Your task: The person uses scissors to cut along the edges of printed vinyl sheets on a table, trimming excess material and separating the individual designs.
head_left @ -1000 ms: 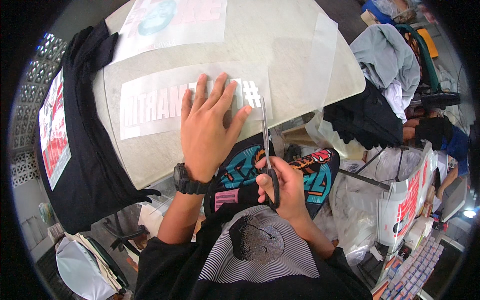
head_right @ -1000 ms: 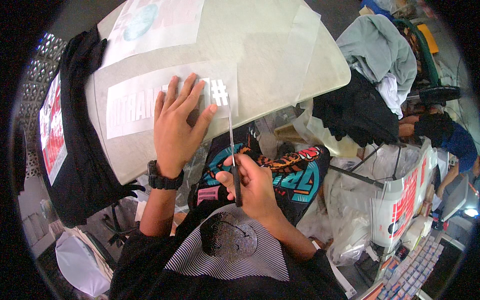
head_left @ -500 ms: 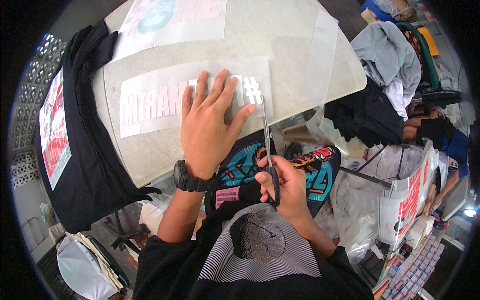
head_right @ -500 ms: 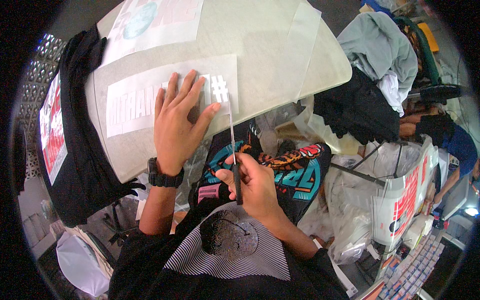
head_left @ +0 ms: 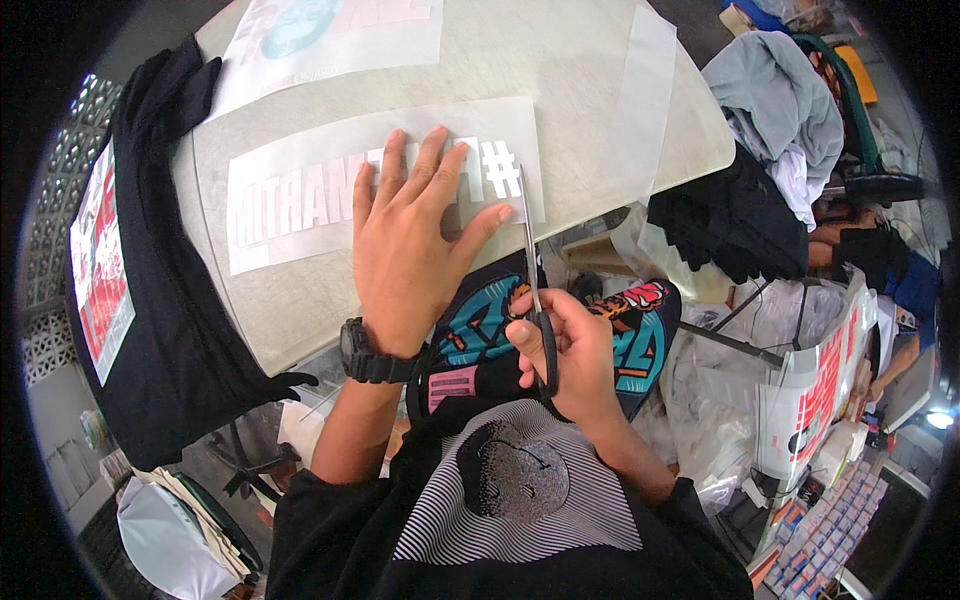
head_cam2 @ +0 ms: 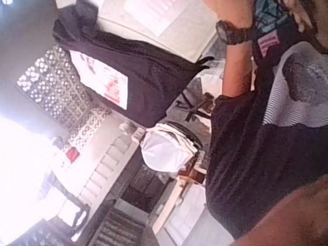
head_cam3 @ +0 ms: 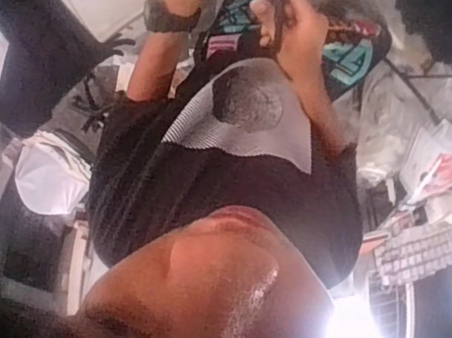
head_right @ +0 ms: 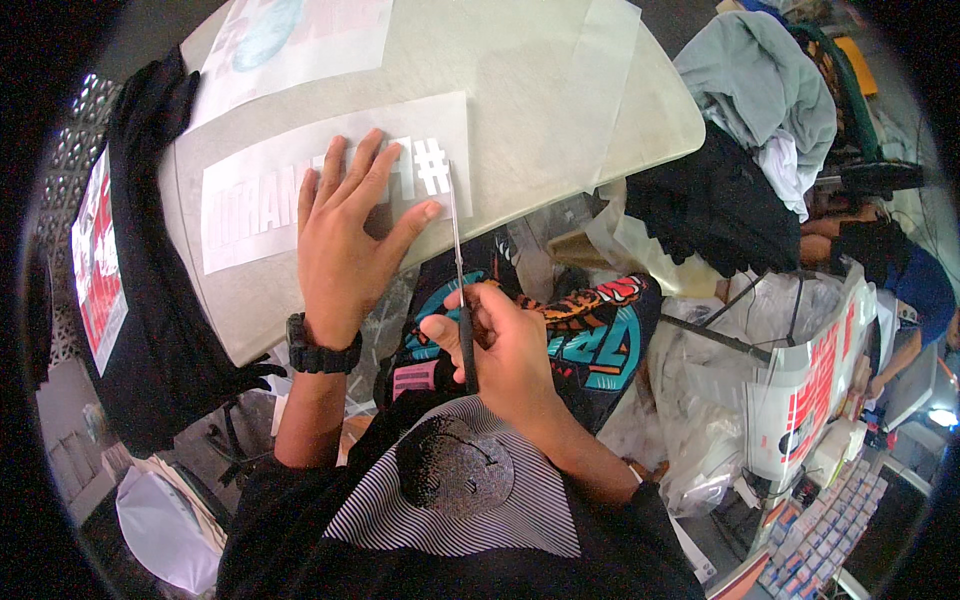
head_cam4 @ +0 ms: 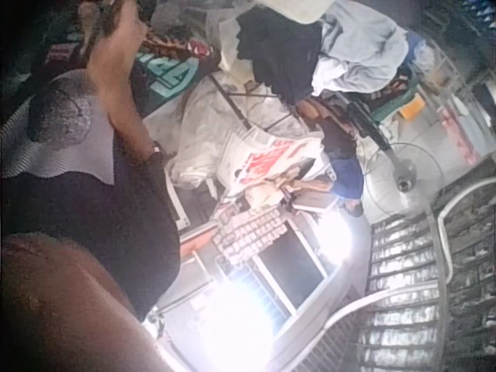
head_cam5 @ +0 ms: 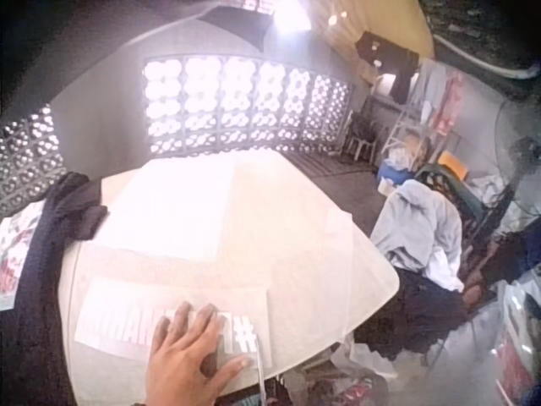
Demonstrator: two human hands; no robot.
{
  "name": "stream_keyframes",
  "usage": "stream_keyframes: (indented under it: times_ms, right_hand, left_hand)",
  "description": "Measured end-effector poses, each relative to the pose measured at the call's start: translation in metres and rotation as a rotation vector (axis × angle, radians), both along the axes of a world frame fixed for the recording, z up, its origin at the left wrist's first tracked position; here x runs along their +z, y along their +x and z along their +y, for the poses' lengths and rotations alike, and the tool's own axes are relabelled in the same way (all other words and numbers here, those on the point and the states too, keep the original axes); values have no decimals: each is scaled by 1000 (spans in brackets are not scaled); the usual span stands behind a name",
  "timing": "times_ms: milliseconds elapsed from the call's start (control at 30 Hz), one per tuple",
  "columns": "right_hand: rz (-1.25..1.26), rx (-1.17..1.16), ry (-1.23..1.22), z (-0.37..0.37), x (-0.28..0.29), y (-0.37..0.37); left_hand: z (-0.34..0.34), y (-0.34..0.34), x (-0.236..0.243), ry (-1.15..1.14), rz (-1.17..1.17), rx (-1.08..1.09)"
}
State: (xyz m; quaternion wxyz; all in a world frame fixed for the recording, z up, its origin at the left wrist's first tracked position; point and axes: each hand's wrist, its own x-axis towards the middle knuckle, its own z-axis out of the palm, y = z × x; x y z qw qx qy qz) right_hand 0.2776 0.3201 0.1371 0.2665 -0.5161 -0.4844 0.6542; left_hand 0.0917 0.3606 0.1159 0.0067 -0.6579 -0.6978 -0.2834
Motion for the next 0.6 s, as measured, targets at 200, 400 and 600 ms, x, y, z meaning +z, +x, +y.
stream_keyframes:
  times_ms: [200, 400, 600]
  right_hand:
    - [-16, 11, 12, 3, -1, -2]
    - [-2, -5, -5, 1, 0, -2]
    - [-20, 1, 49, 2, -6, -2]
  left_hand:
    - [-1, 1, 1, -4, -9, 5]
    - [-1, 1, 2, -52, -22, 6]
    - [-5, 3, 3, -57, -39, 11]
